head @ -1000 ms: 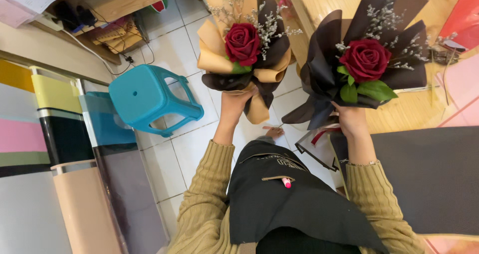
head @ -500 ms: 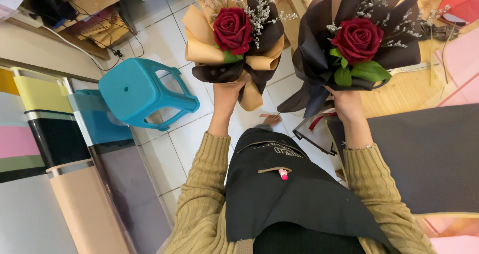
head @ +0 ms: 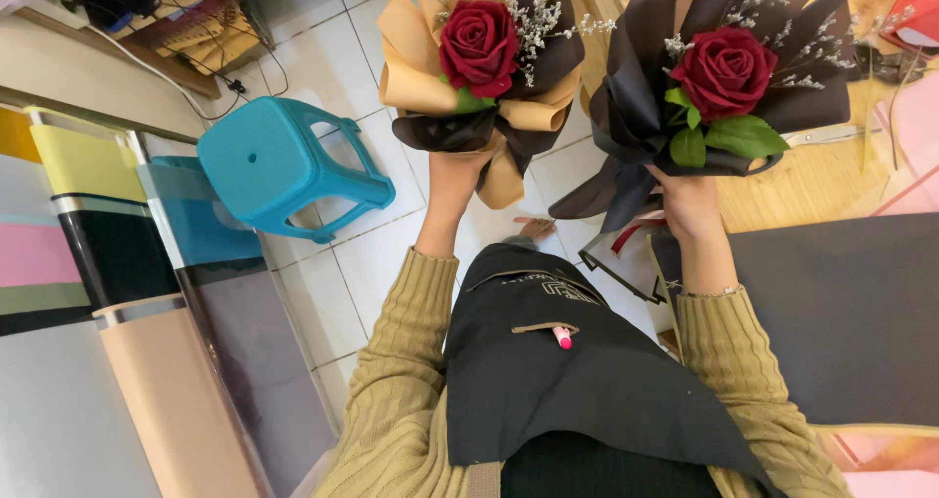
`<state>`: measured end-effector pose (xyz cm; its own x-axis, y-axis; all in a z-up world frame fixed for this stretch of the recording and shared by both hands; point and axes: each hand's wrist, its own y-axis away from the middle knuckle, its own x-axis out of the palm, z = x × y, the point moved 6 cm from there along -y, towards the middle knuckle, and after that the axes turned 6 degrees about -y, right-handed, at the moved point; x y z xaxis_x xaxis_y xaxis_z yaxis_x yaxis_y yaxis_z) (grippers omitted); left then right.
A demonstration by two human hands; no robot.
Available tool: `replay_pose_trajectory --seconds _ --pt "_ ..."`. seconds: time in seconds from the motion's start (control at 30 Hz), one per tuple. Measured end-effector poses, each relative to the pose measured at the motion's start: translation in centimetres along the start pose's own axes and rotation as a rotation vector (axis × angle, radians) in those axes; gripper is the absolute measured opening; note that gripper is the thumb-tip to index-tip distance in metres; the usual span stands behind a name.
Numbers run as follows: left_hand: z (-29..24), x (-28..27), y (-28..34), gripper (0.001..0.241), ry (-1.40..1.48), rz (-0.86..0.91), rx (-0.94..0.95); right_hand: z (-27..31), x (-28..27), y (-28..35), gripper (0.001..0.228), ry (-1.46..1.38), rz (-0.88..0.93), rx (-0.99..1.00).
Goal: The person selects wrapping paper from a rack, then uses shears to cut and trim the paper while wrapping it around roses by hand.
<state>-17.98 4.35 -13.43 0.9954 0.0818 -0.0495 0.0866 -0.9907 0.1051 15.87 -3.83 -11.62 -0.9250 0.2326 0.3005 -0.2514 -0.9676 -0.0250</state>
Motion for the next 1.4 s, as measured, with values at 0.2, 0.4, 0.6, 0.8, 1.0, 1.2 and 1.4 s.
replay_pose_trajectory --seconds 0.2,0.4,0.6,0.8,1.0,1.2,1.4 --pt "-0.4 -0.2 -0.1 0.056 0.002 -0.008 0.018 0.3 0.3 -0.1 0.063 -0.001 -0.009 0.011" --pt "-0.8 0.0 -0.5 0.056 0.005 -0.017 0.038 0.3 0.1 -0.2 0.062 -0.004 -0.011 0.032" --pt "-1.1 0.4 -0.5 0.056 0.003 -0.008 0.053 0.5 0.0 0.1 0.064 -0.047 -0.039 0.033" --pt "-1.2 0.9 -0.6 0.056 -0.001 0.004 0.063 0.6 -0.6 0.3 0.062 -0.062 -0.027 0.028" --pt "-3.5 1.3 0.4 0.057 -0.011 0.027 0.049 0.9 -0.6 0.7 0.063 -0.058 -0.048 0.041" --pt "-0.8 1.9 -0.6 0.055 -0.005 0.056 0.046 0.4 -1.4 1.1 0.06 -0.068 -0.086 0.05" --pt "-4.3 3.2 -2.3 0.053 -0.07 0.085 0.026 -0.9 -2.4 1.5 0.065 -0.105 -0.142 0.013"
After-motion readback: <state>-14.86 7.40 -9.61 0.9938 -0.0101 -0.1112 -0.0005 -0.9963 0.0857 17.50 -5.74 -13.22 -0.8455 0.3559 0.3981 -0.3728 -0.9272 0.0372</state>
